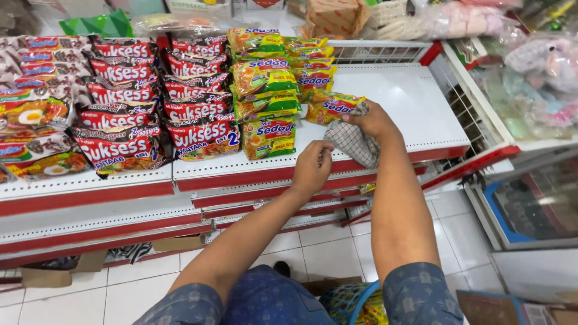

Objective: The recorder cleans a retail shelf with a cloth and organizes instant noodle packets.

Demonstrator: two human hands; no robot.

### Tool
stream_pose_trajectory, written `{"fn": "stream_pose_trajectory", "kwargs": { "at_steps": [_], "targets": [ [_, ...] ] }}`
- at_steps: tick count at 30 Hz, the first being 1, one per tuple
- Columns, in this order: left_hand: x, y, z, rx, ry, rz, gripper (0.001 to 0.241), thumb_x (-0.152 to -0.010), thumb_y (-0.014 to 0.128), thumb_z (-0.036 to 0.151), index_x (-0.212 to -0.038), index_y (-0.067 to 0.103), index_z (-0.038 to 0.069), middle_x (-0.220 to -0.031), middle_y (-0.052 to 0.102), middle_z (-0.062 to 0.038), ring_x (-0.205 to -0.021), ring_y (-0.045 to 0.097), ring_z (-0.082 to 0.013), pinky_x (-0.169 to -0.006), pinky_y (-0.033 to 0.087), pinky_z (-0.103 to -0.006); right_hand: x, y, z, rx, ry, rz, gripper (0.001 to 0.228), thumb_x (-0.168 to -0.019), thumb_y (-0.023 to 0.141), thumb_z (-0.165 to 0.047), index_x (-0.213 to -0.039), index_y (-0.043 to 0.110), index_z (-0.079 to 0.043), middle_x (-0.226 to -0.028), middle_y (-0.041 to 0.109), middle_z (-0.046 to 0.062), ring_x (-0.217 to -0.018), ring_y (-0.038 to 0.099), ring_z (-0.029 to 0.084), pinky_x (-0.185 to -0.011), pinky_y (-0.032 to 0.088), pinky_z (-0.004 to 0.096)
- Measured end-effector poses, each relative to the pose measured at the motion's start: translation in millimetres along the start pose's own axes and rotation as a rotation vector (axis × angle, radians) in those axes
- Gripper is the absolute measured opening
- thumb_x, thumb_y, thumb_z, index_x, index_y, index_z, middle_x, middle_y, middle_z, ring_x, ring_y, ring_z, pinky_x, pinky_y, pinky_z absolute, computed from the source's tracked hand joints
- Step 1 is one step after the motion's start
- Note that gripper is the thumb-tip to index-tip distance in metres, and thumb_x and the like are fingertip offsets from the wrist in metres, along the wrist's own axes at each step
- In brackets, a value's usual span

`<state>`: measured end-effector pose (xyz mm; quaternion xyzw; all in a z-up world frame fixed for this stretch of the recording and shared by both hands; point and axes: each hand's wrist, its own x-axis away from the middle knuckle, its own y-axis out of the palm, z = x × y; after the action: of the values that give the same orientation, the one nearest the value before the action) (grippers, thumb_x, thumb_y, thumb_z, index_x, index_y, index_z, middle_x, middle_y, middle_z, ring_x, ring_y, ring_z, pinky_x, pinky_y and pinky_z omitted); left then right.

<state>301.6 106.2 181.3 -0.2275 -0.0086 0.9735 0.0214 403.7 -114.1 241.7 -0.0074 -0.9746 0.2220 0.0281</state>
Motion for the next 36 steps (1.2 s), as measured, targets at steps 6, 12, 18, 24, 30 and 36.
{"fn": "stream_pose_trajectory", "kwargs": {
  "at_steps": [6,12,18,24,30,36],
  "targets": [
    [-56,7,-9,-0.371,0.153,-0.06,0.021,-0.092,0.063,0.007,-0.112,0.062,0.004,-0.115,0.065,-0.017,-0.112,0.06,-0.0379,-0.1,0.048,-0.046,-32,43,4,0.076,-0.226,0.02,0.049,-0.08,0.083,-0.007,-0.125,0.066,-0.004,-0.115,0.076,0.007,-0.105,0.069,0.016,-0.096,0.053,0.032],
    [-76,16,-35,-0.467,-0.005,0.023,0.034,-0.088,0.065,0.013,-0.12,0.058,0.004,-0.124,0.058,-0.019,-0.117,0.056,-0.0398,-0.102,0.045,-0.0488,-17,58,-13,0.166,-0.284,0.215,0.057,-0.073,0.088,-0.008,-0.124,0.064,-0.003,-0.115,0.074,0.013,-0.105,0.071,0.02,-0.091,0.054,0.032],
    [-70,13,-27,-0.554,-0.044,-0.031,0.038,-0.09,0.066,0.018,-0.123,0.054,0.004,-0.131,0.054,-0.019,-0.123,0.053,-0.0393,-0.105,0.044,-0.0489,-17,62,-4,0.206,-0.243,0.207,0.036,-0.088,0.082,-0.022,-0.119,0.07,-0.005,-0.108,0.077,0.015,-0.099,0.074,0.026,-0.088,0.056,0.035],
    [-68,13,-31,-0.601,0.013,-0.062,0.042,-0.089,0.067,0.019,-0.125,0.052,0.003,-0.135,0.05,-0.018,-0.128,0.05,-0.039,-0.109,0.042,-0.0484,-18,71,7,0.341,-0.415,0.404,0.047,-0.094,0.081,-0.03,-0.125,0.057,-0.004,-0.118,0.068,0.016,-0.11,0.066,0.033,-0.09,0.052,0.043],
    [-68,14,-35,-0.621,0.0,-0.065,0.045,-0.089,0.068,0.019,-0.128,0.053,0.002,-0.14,0.047,-0.02,-0.129,0.049,-0.0399,-0.109,0.041,-0.0486,-5,72,-14,0.394,-0.366,0.415,0.05,-0.092,0.079,-0.029,-0.13,0.057,-0.006,-0.121,0.063,0.014,-0.111,0.064,0.033,-0.088,0.052,0.044],
    [-69,13,-24,-0.624,-0.018,-0.092,0.045,-0.089,0.068,0.02,-0.128,0.055,0.001,-0.137,0.05,-0.019,-0.127,0.052,-0.0388,-0.108,0.042,-0.0479,2,72,1,0.334,-0.438,0.595,0.051,-0.089,0.082,-0.029,-0.125,0.056,-0.004,-0.116,0.064,0.015,-0.108,0.065,0.031,-0.09,0.053,0.042]
  ]
}}
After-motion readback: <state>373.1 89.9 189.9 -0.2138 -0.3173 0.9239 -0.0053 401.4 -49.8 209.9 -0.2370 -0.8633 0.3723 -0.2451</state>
